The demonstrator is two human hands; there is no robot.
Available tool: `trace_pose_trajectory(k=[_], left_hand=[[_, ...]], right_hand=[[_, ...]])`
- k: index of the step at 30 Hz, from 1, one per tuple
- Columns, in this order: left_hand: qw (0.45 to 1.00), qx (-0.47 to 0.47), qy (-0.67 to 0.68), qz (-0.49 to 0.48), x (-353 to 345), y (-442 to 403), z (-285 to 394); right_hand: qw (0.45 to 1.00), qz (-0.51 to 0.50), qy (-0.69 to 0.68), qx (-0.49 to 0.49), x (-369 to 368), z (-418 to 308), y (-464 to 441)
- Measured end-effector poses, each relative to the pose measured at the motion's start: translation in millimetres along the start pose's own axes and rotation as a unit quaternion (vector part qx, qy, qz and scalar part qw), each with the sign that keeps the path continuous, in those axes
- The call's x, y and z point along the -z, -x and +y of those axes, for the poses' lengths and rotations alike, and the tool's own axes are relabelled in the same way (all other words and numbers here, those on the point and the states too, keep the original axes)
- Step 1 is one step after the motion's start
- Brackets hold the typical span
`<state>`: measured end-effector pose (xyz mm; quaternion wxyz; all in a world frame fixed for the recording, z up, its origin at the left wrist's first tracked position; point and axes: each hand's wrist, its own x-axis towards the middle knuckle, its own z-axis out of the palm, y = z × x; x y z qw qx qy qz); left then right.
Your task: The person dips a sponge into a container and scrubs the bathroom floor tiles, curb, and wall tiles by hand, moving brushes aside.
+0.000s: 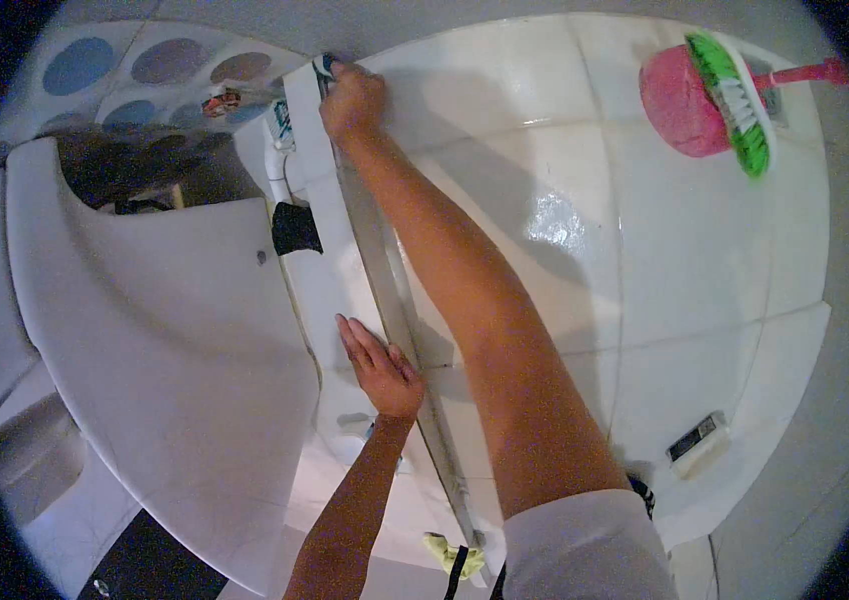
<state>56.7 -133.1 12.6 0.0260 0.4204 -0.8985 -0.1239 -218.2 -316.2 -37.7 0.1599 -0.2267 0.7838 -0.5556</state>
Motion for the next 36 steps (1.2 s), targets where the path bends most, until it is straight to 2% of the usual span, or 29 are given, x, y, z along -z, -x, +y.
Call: trace_pose_trajectory(k=[1,2,4,5,7,8,10,11,13,14,16,17,18,20,21,23,24,26,27,29,30,32,36], left_hand=[[1.0,0.003,0.003,0.001,-0.5,-1.4,0.6],[1.0,0.006,0.005,0.003,-1.0,-4.1,0.9],[1.0,0.006,0.0,0.004,-1.5,-2.4,1.2],[1.0,0.006,-0.007,0.001,-1.6,-2.5,1.6],[1.0,0.0,-0.011,0.0,0.3,-3.2,3.3],[1.0,-0.002,-0.01,0.003,0.8,-3.1,2.3],[1.0,0.003,-0.005,-0.003,2.3,-0.4,0.7],[1.0,0.009,0.002,-0.004,1.0,-1.2,1.7],[1.0,0.011,0.0,-0.007,2.0,0.9,1.3],[1.0,0.004,0.011,0.006,-6.5,1.5,-0.8],[1.0,-0.001,0.007,0.007,-7.8,-0.5,-2.4],[1.0,0.0,0.002,0.005,-7.2,2.4,-4.0],[1.0,0.004,0.002,0.0,-3.2,5.8,-4.6],[1.0,-0.004,-0.019,0.003,-2.4,-0.2,1.7],[1.0,-0.004,-0.018,0.0,-3.0,-0.6,-1.4],[1.0,0.004,0.008,0.006,-7.0,-1.2,-4.2],[1.0,0.007,0.007,0.005,-5.3,0.8,-4.3],[1.0,-0.002,0.008,0.01,-5.4,-1.2,-0.7],[1.0,-0.001,0.007,0.009,-6.3,0.6,0.1],[1.0,0.008,0.009,0.001,-6.3,-3.6,-6.1],[1.0,0.008,0.007,0.001,-4.8,-4.6,-5.8],[1.0,-0.005,0.001,0.001,-2.8,-4.6,-2.2],[1.0,-0.01,-0.01,-0.001,-4.5,-3.1,-3.8]], right_hand=[[0.998,0.021,-0.012,0.061,2.8,6.7,-0.3],[0.998,0.023,-0.012,0.062,7.6,13.1,-6.0],[0.992,-0.103,0.062,0.047,24.2,12.3,-16.1],[0.992,-0.102,0.062,0.046,22.3,4.9,-28.4],[0.975,-0.18,0.094,-0.087,11.6,-10.7,-52.4],[0.975,-0.18,0.093,-0.088,13.0,-5.5,-48.8],[0.97,-0.144,0.15,0.128,17.5,12.1,-37.6],[0.969,-0.145,0.151,0.13,16.8,15.8,-40.3],[0.972,-0.163,0.153,0.071,17.3,22.5,-44.4],[0.971,-0.151,0.164,0.083,14.2,14.5,-51.8],[0.972,-0.118,0.201,-0.032,-8.4,-4.3,-66.0],[0.974,-0.141,0.179,0.01,-1.1,-1.7,-61.6],[0.973,-0.146,0.18,0.006,10.7,2.4,-47.3],[0.977,-0.149,0.111,0.102,34.0,7.0,-37.1],[0.977,-0.15,0.113,0.1,24.5,5.8,-41.5],[0.988,-0.113,0.101,-0.037,5.6,4.7,-55.3],[0.987,-0.117,0.1,-0.038,5.8,10.5,-46.6],[0.988,-0.093,0.087,0.093,13.0,21.1,-32.6],[0.988,-0.094,0.086,0.091,11.0,19.3,-36.5],[0.984,-0.128,0.118,-0.044,1.4,10.3,-54.8],[0.984,-0.129,0.116,-0.044,4.2,9.9,-49.3],[0.981,-0.103,0.117,0.113,13.2,12.3,-32.9],[0.986,-0.057,0.119,0.097,11.7,16.9,-31.8]])
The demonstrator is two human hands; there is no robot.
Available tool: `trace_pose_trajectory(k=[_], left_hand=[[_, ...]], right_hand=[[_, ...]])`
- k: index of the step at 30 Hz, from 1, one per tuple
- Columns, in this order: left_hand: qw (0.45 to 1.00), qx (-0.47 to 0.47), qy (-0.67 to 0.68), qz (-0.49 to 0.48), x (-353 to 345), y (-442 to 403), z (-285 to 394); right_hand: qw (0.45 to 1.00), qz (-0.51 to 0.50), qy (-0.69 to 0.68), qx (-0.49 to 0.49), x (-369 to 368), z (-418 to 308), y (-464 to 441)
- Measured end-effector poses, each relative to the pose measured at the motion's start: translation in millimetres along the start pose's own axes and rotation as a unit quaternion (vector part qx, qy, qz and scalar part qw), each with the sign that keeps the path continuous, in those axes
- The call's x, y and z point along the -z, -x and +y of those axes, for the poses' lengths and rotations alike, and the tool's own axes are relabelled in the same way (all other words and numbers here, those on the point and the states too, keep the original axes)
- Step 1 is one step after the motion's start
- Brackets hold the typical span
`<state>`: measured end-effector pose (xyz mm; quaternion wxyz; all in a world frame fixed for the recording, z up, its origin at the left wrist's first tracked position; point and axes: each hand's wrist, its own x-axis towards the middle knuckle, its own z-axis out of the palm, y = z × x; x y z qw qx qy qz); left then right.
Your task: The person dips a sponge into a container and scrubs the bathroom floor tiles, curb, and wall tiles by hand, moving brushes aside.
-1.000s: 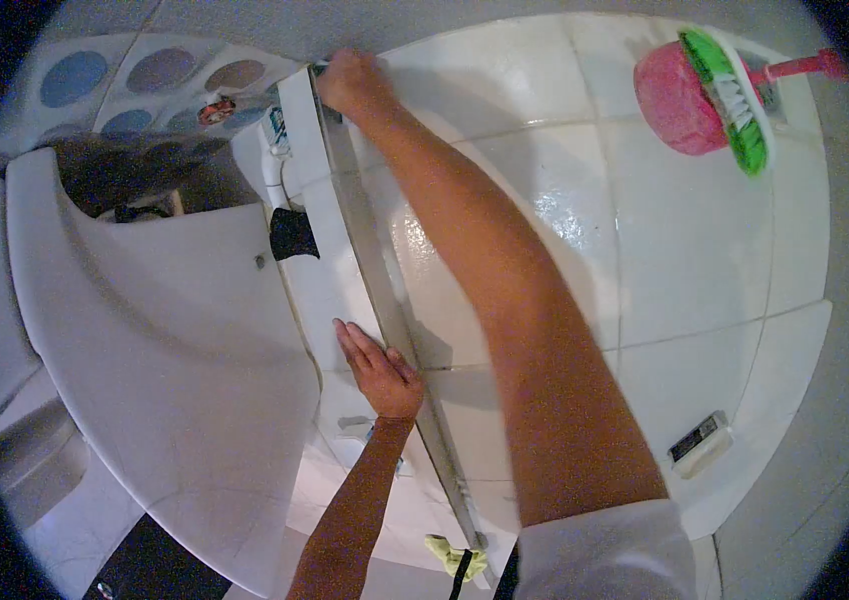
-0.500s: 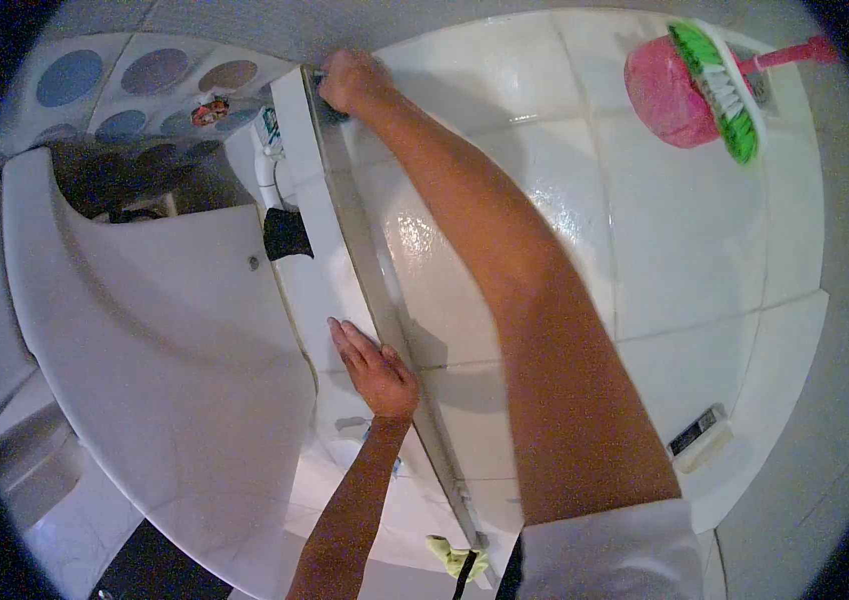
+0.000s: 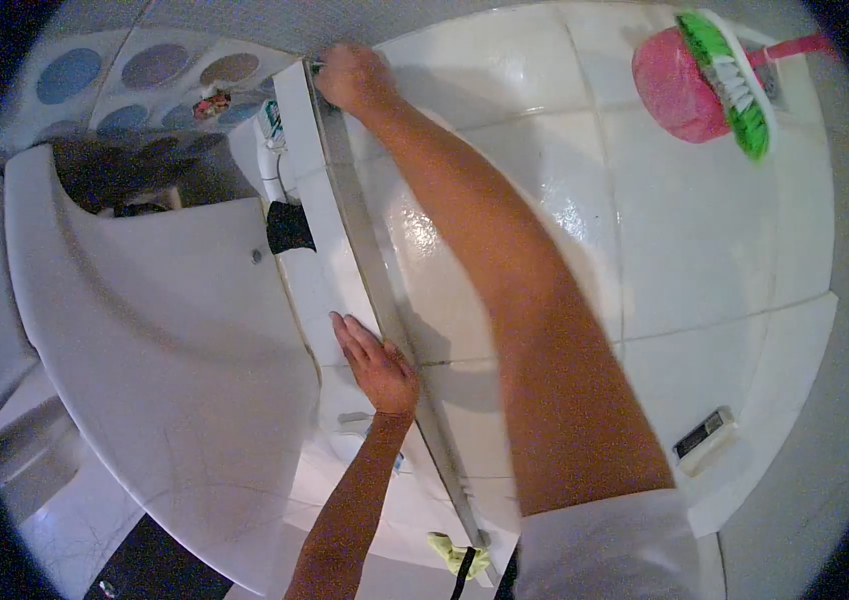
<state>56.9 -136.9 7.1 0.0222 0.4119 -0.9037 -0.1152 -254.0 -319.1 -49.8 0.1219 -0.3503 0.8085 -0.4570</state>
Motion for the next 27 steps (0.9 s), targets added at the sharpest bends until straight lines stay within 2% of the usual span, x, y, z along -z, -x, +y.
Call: trace_pose_trajectory(k=[2,4,5,6,7,9,11,12,13,14,16,18,20,21,23,25,26,27], left_hand=[[1.0,0.009,0.018,-0.001,-0.9,0.5,0.0],[1.0,0.013,0.016,0.001,0.0,3.1,-0.5],[1.0,0.012,0.015,0.002,-0.3,1.1,-0.1],[1.0,0.014,0.016,0.003,1.5,0.0,-0.2],[1.0,0.012,0.012,0.002,2.7,-0.5,0.7],[1.0,0.008,0.013,0.004,2.9,-1.8,3.3],[1.0,0.01,-0.006,0.002,4.0,1.0,6.3],[1.0,0.013,-0.004,0.004,4.8,1.5,6.9],[1.0,0.012,-0.007,0.004,4.8,1.5,7.4],[1.0,0.01,-0.008,0.005,4.5,0.7,8.4],[1.0,0.014,-0.002,0.006,5.0,1.3,9.3],[1.0,0.018,0.002,0.003,6.1,0.9,7.3],[1.0,0.016,-0.01,0.007,3.4,1.7,5.8],[1.0,0.018,-0.008,0.009,2.0,0.9,6.8],[1.0,0.016,-0.001,0.007,3.7,2.5,6.2],[1.0,0.024,0.006,0.007,4.9,2.2,7.0],[0.999,0.032,0.013,0.007,4.4,1.2,7.8],[0.999,0.045,0.021,0.016,2.5,2.1,6.1]], right_hand=[[0.995,-0.064,-0.012,-0.081,3.9,-12.4,-15.8],[0.992,0.021,-0.082,0.089,-8.2,13.0,10.9],[0.989,-0.128,-0.056,0.047,18.6,5.4,30.1],[0.961,-0.274,-0.03,0.002,49.5,-8.1,61.5],[0.926,-0.376,0.036,0.005,61.5,-7.6,87.5],[0.892,-0.432,0.039,0.124,105.4,-0.8,133.8],[0.942,-0.293,0.121,0.114,128.9,12.0,127.4],[0.958,-0.183,0.169,0.142,147.1,16.9,107.5],[0.966,-0.088,0.226,0.09,162.4,10.0,91.3],[0.974,-0.007,0.221,0.053,159.1,26.4,75.2],[0.935,0.108,0.337,0.028,114.2,54.2,58.9],[0.908,0.119,0.398,0.054,37.6,56.9,53.3],[0.936,0.076,0.324,0.118,-9.6,25.3,55.7],[0.935,0.075,0.324,0.122,-7.0,23.9,58.1],[0.928,0.07,0.308,0.196,2.9,24.0,65.9],[0.903,-0.012,0.362,0.232,50.8,46.3,67.5],[0.965,0.028,0.251,0.068,55.8,87.5,57.7],[0.911,0.07,0.377,0.152,123.6,94.9,53.3]])
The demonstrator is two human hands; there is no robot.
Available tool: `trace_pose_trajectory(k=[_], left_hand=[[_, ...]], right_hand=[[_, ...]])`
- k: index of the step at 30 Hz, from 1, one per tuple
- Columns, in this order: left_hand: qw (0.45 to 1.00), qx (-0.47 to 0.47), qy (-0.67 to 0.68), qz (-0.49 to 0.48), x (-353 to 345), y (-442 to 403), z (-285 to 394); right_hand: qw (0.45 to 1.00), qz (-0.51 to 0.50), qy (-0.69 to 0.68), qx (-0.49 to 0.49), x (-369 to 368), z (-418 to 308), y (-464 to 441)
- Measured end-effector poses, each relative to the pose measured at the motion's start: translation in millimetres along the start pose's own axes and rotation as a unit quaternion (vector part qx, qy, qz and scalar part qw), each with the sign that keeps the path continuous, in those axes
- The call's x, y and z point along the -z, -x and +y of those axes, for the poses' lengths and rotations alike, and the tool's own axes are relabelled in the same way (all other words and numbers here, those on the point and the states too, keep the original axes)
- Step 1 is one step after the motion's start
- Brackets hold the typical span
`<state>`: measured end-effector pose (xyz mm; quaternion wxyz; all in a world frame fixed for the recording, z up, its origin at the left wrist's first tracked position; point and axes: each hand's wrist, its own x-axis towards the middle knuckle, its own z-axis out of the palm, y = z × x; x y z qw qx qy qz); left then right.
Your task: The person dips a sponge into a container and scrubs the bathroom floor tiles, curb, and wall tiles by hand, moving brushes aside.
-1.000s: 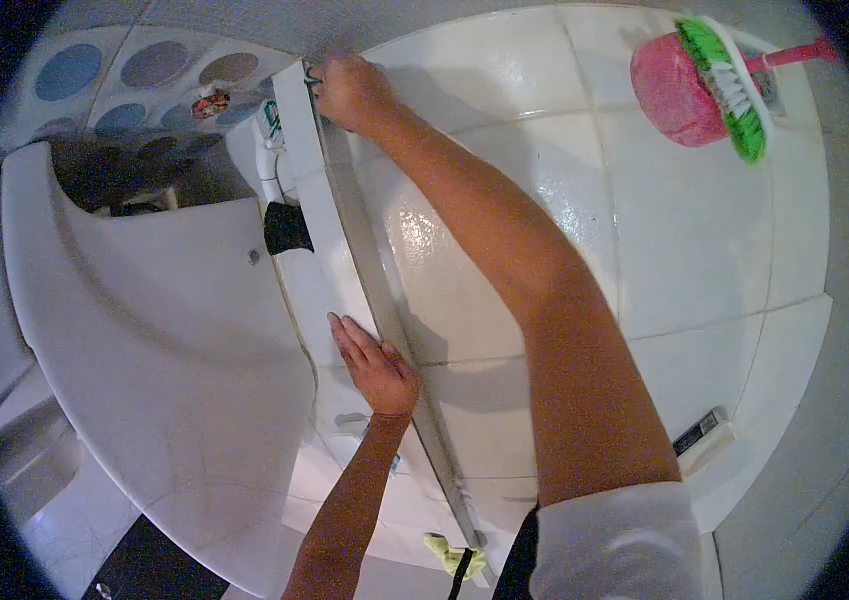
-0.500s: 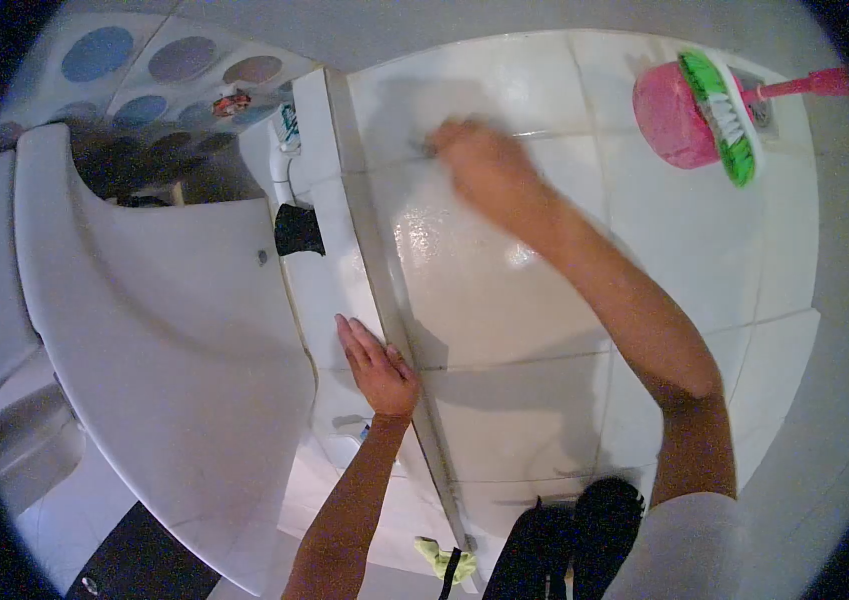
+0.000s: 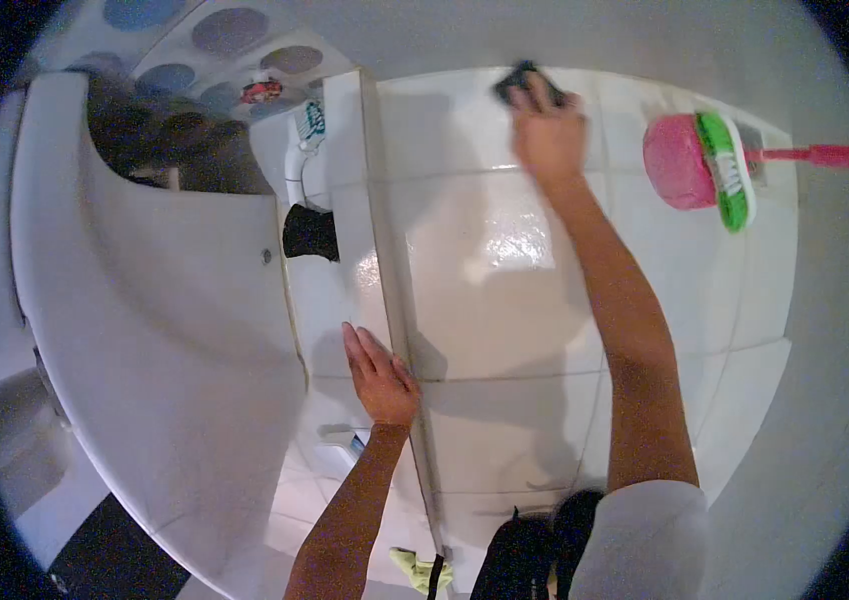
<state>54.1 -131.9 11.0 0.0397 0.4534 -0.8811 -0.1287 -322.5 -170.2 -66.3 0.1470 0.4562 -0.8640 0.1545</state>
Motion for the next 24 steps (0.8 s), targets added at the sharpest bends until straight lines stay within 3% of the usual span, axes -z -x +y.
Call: trace_pose_trajectory(k=[1,3,5,7,9,13,16,20,23,24], left_hand=[[1.0,-0.012,-0.002,0.002,-1.5,-0.6,-0.2],[1.0,-0.015,-0.001,0.001,0.1,5.0,1.3],[1.0,-0.024,0.008,0.01,-0.2,-0.1,-1.9],[1.0,-0.01,0.007,0.002,3.0,0.3,-1.0],[1.0,0.002,0.01,-0.009,1.2,3.1,1.7],[1.0,0.008,0.01,-0.016,4.7,-0.7,-0.3],[0.999,0.013,0.018,-0.024,4.1,0.4,-4.3],[1.0,0.009,0.016,-0.024,4.3,-0.3,-3.7],[1.0,0.006,0.005,-0.015,2.4,2.0,-5.1],[1.0,0.011,0.0,-0.015,1.5,1.9,-5.0]], right_hand=[[0.996,-0.04,0.044,-0.059,6.3,9.5,5.4],[0.983,-0.01,0.104,-0.153,-2.5,-20.1,2.6],[0.985,-0.056,-0.01,-0.162,-16.9,-69.1,-16.6],[0.993,-0.065,-0.093,-0.03,-21.9,-122.0,-15.9],[0.99,-0.09,-0.103,-0.015,-1.2,-137.8,-10.6],[0.976,-0.116,-0.089,0.159,46.7,-125.8,79.2],[0.964,-0.12,-0.123,0.203,35.4,-106.7,69.7],[0.993,-0.099,-0.005,0.066,-13.2,-122.9,-49.3],[0.986,-0.136,-0.098,-0.019,-5.6,-145.8,-16.9],[0.986,-0.143,-0.079,0.031,5.7,-144.6,13.7]])
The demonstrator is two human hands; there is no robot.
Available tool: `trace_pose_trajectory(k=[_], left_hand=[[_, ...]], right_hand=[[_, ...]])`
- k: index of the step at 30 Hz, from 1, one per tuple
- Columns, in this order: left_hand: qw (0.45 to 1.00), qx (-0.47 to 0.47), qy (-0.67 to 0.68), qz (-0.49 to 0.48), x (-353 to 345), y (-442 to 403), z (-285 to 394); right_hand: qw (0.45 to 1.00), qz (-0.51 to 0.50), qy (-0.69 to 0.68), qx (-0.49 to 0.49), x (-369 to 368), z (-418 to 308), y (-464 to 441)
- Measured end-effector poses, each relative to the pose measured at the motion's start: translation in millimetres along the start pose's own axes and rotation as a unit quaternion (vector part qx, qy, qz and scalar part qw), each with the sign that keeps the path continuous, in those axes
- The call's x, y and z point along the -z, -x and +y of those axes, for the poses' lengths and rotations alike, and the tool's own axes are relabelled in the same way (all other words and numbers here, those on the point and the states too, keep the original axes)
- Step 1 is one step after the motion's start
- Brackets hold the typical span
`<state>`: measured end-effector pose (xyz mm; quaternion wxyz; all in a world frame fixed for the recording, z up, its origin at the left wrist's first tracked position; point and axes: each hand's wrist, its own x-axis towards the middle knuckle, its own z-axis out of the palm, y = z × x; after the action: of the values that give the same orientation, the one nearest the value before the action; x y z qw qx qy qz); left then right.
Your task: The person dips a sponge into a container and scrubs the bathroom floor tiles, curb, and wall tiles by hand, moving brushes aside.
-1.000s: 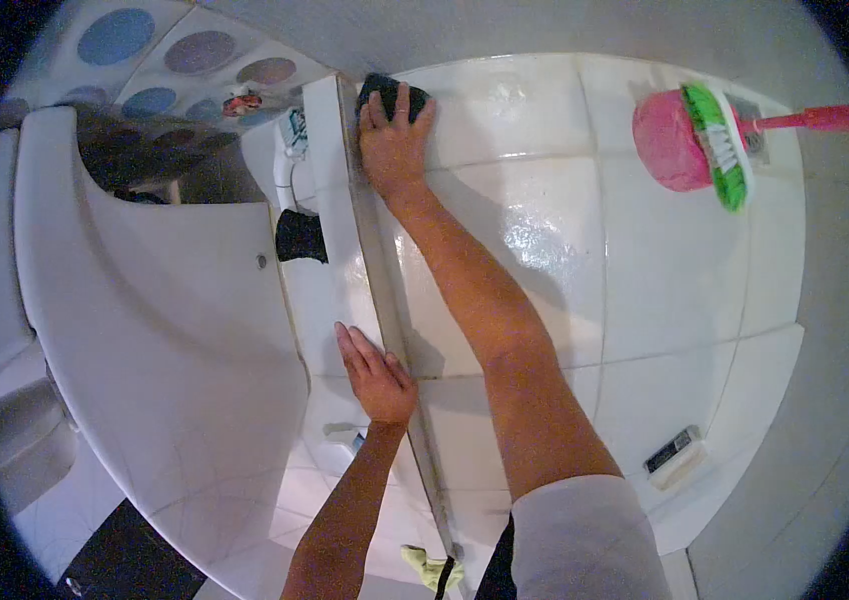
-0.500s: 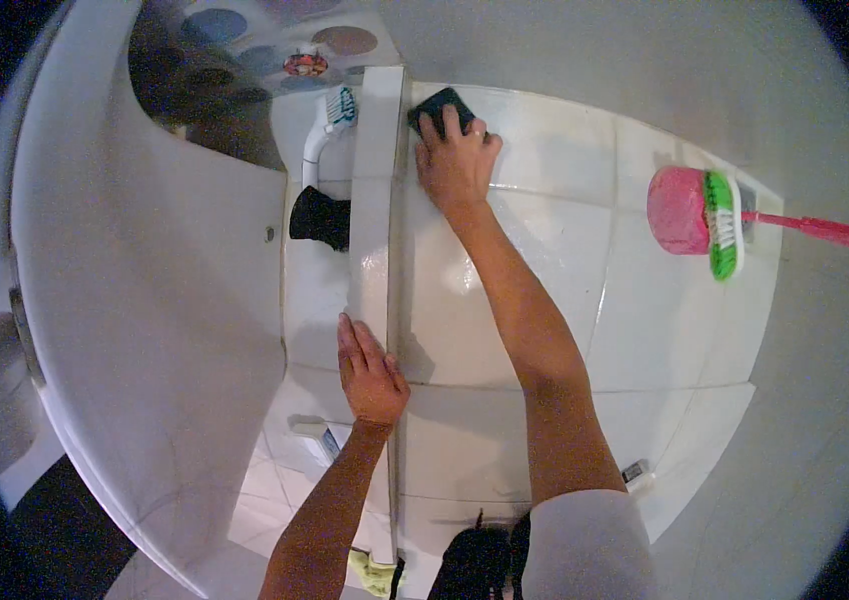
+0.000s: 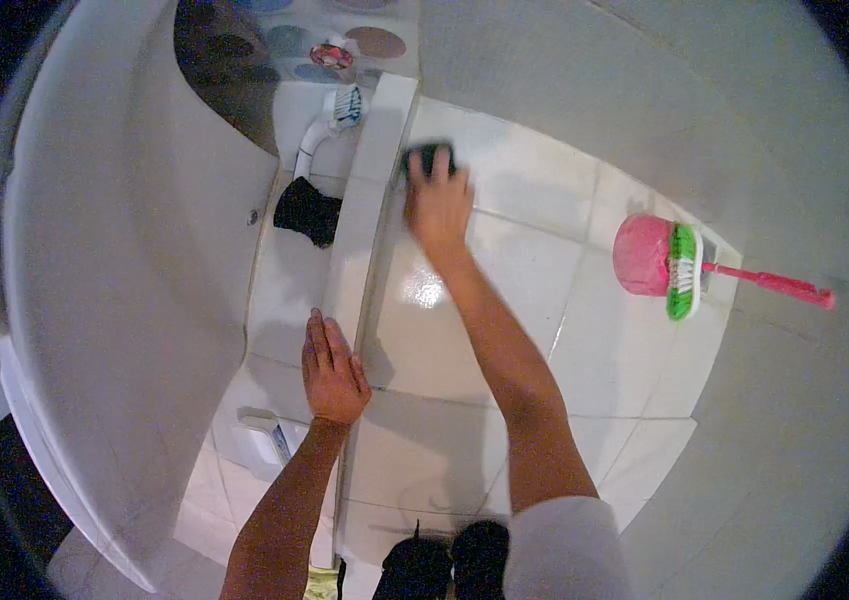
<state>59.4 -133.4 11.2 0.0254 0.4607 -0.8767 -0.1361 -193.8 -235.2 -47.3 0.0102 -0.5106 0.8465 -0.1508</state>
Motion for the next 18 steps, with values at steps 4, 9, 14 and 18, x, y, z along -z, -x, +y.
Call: trace_pose_trajectory(k=[4,9,14,18], left_hand=[[1.0,0.016,0.012,0.017,0.0,1.6,1.5],[1.0,0.013,0.012,-0.002,-1.2,0.3,-1.9],[1.0,0.011,0.011,-0.003,1.3,0.4,0.5],[1.0,0.002,0.012,-0.005,-1.6,1.0,-2.1]], right_hand=[[0.983,-0.076,0.013,0.165,39.6,12.5,120.5],[0.98,0.024,0.177,-0.089,44.4,147.0,53.4],[0.975,0.07,0.136,-0.16,-3.2,85.1,-40.8],[0.992,0.086,0.056,-0.067,-19.6,-1.6,-71.3]])
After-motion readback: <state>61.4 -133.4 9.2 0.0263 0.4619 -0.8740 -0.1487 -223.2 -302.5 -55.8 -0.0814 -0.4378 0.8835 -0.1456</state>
